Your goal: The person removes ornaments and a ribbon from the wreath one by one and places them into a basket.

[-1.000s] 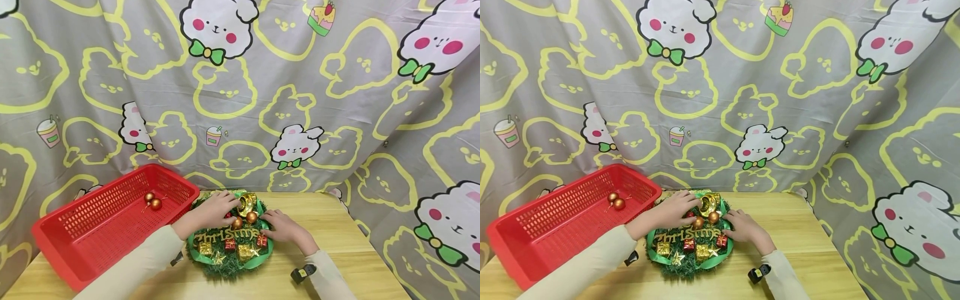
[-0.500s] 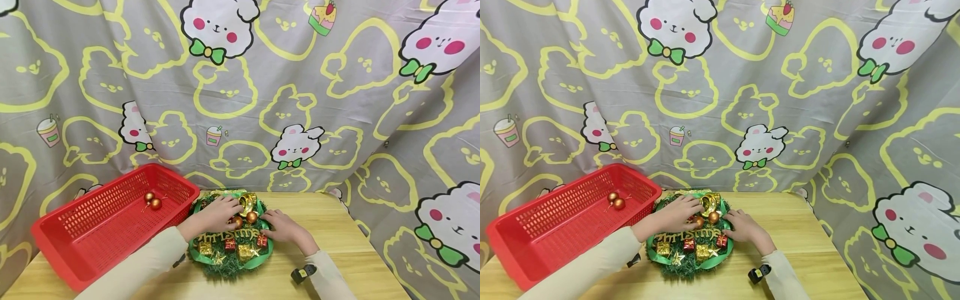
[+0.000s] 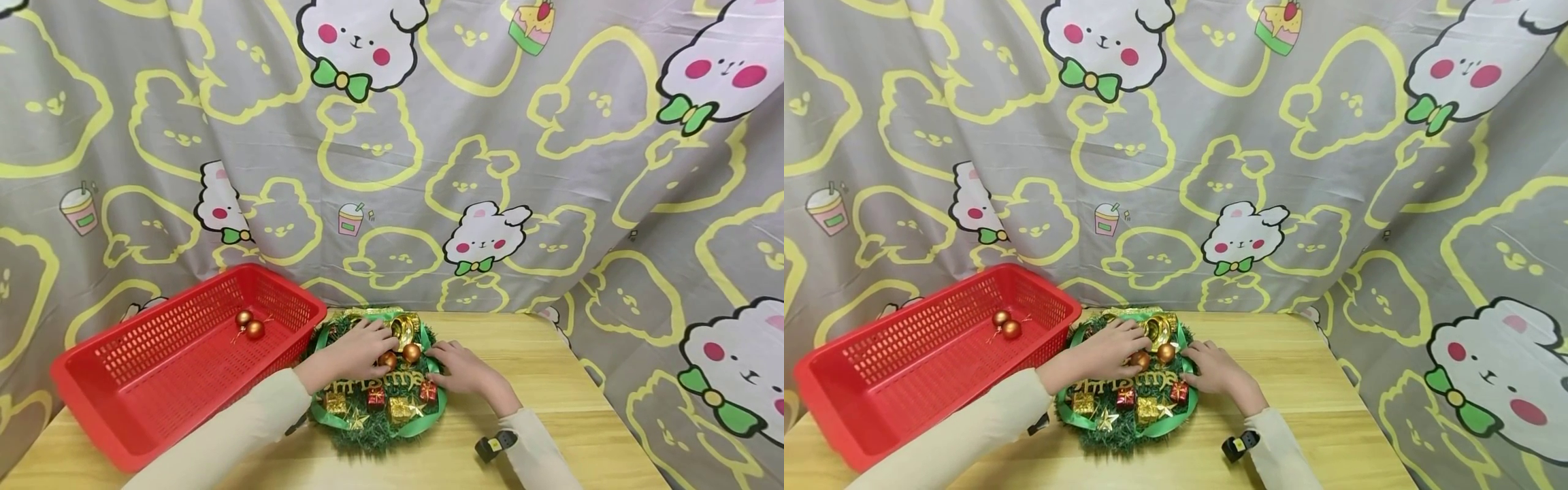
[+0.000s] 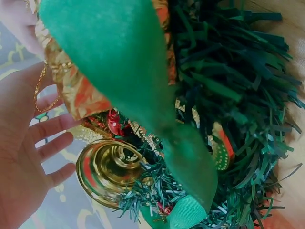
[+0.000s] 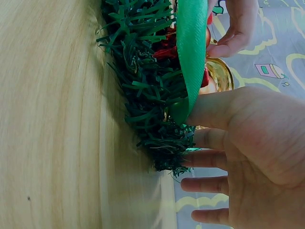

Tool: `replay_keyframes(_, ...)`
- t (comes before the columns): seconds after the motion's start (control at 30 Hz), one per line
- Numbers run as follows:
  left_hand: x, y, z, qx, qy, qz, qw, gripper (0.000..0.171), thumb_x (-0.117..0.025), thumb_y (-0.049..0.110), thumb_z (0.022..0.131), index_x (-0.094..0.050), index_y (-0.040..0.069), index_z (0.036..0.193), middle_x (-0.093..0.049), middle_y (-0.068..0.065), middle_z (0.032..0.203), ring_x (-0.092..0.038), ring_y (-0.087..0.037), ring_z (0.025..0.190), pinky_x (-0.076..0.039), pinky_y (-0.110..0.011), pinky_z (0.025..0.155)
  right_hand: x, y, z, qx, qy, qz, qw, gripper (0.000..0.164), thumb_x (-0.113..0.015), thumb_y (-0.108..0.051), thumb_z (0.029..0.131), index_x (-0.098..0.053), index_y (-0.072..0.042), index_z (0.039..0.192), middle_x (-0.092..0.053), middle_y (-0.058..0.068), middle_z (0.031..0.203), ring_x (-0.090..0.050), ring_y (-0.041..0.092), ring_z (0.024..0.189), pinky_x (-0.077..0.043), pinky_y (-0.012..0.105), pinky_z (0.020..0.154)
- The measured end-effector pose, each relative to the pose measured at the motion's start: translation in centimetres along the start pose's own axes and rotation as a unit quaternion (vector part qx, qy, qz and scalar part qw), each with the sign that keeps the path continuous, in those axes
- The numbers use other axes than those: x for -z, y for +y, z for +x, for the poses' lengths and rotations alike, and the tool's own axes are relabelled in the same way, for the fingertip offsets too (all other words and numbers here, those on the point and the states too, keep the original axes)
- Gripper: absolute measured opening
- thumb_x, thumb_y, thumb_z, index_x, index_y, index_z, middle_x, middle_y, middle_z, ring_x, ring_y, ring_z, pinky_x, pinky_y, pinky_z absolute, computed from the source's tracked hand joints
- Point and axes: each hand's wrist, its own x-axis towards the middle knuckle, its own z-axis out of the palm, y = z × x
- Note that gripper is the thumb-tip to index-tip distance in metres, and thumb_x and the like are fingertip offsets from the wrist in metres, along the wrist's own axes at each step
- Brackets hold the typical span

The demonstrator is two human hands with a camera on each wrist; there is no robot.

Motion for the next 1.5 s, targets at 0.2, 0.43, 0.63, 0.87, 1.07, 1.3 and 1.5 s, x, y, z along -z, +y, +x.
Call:
replay_keyframes(0.2,-0.06,0.07,0.04,-0.002,0.001,0.002,1.0000,0.030,-0.071,0.042,0.094,-0.065,0.023,0.116,-0.066,0.005,0.107,-0.053,-0.017,0.104,-0.046,-0.040,0.090,0.03,0.00,-0.01,0.002,0.002,-0.001,1.000,0.050,-0.066,-0.031,0.098,-0.059,0.000,0.138,-0.057,0.020,0.139,-0.054,0.039,0.125,-0.045,0.057,0.105)
replay_keyframes(0.43,0.22,0.25,0.09,-0.005,-0.001,-0.006,1.0000,0.030,-0.071,0.041,0.094,-0.066,0.022,0.116,-0.067,0.006,0.107,-0.054,-0.018,0.104,-0.046,-0.041,0.090,-0.15,0.23,0.08,0.003,0.004,-0.005,1.000,0.050,-0.066,-0.032,0.098,-0.060,-0.001,0.137,-0.058,0.018,0.139,-0.055,0.037,0.123,-0.046,0.056,0.104)
replay_keyframes(0.63,0.27,0.30,0.16,-0.008,-0.001,-0.007,0.9999,0.028,-0.070,0.040,0.094,-0.066,0.022,0.115,-0.068,0.007,0.106,-0.054,-0.017,0.103,-0.046,-0.039,0.090,-0.22,0.38,0.18,-0.001,0.003,-0.005,1.000,0.050,-0.066,-0.033,0.098,-0.059,-0.002,0.138,-0.058,0.018,0.139,-0.054,0.037,0.125,-0.045,0.056,0.105)
replay_keyframes(0.87,0.02,0.18,0.12,-0.001,-0.004,-0.014,0.9999,0.027,-0.071,0.039,0.094,-0.066,0.021,0.114,-0.069,0.007,0.106,-0.053,-0.017,0.101,-0.045,-0.038,0.089,-0.17,0.32,0.38,-0.002,0.000,0.002,1.000,0.050,-0.065,-0.033,0.099,-0.059,-0.002,0.138,-0.057,0.019,0.140,-0.053,0.039,0.127,-0.044,0.057,0.106)
replay_keyframes(1.07,-0.03,0.21,0.13,0.000,0.000,-0.021,0.9998,0.026,-0.072,0.038,0.094,-0.066,0.020,0.113,-0.069,0.007,0.104,-0.052,-0.016,0.096,-0.044,-0.038,0.087,-0.24,0.44,0.49,0.000,-0.001,-0.005,1.000,0.050,-0.065,-0.033,0.099,-0.059,-0.003,0.138,-0.057,0.018,0.140,-0.054,0.038,0.126,-0.045,0.056,0.106)
replay_keyframes(1.3,-0.17,0.15,0.18,-0.001,0.006,-0.024,0.9997,0.025,-0.072,0.036,0.093,-0.066,0.020,0.111,-0.068,0.007,0.104,-0.052,-0.016,0.097,-0.045,-0.038,0.087,-0.17,0.33,0.41,-0.004,-0.005,0.003,1.000,0.050,-0.065,-0.031,0.099,-0.059,-0.002,0.139,-0.056,0.019,0.141,-0.053,0.039,0.127,-0.044,0.057,0.106)
replay_keyframes(1.5,0.44,0.15,0.22,0.002,0.019,-0.043,0.9989,0.029,-0.073,0.034,0.092,-0.067,0.018,0.115,-0.068,0.006,0.105,-0.054,-0.017,0.100,-0.046,-0.041,0.091,-0.23,0.28,0.31,-0.002,-0.004,-0.002,1.000,0.049,-0.065,-0.031,0.099,-0.059,-0.002,0.139,-0.057,0.018,0.140,-0.053,0.038,0.126,-0.044,0.057,0.105)
